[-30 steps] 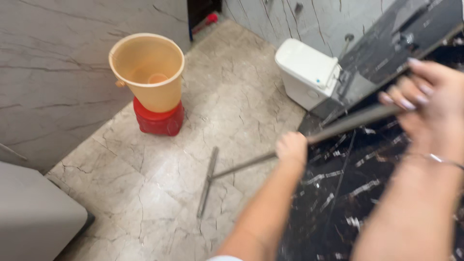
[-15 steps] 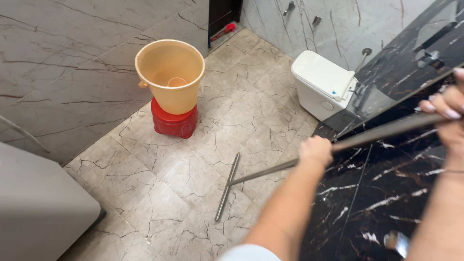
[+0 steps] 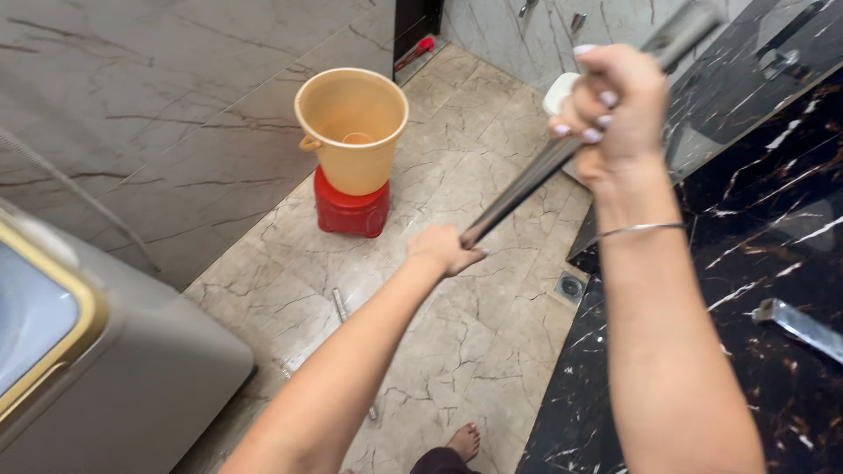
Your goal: The person assembles a metal mop handle by connecting two separate metal poles together. They then attach the assembled handle to a T-shaped mop head lying on the floor.
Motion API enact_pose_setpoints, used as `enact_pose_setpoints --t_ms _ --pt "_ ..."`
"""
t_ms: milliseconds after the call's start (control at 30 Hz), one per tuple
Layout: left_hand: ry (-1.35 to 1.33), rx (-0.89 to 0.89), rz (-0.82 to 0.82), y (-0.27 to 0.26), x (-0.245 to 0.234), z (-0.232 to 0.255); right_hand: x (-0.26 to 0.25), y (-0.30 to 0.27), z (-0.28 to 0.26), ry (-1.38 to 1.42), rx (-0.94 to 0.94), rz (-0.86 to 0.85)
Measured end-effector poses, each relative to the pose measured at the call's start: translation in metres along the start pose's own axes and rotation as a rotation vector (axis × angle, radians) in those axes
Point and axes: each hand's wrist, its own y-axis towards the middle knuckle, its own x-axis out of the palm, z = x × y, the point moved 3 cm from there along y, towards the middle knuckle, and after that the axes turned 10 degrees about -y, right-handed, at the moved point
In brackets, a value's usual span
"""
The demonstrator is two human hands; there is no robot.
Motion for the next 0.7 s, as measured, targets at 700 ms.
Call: enact_pose_setpoints --t_ms 700 --pt "-0.153 -0.399 0.429 0.109 0.21 -0.042 -0.146 0.038 0.085 -0.014 0.345 -0.038"
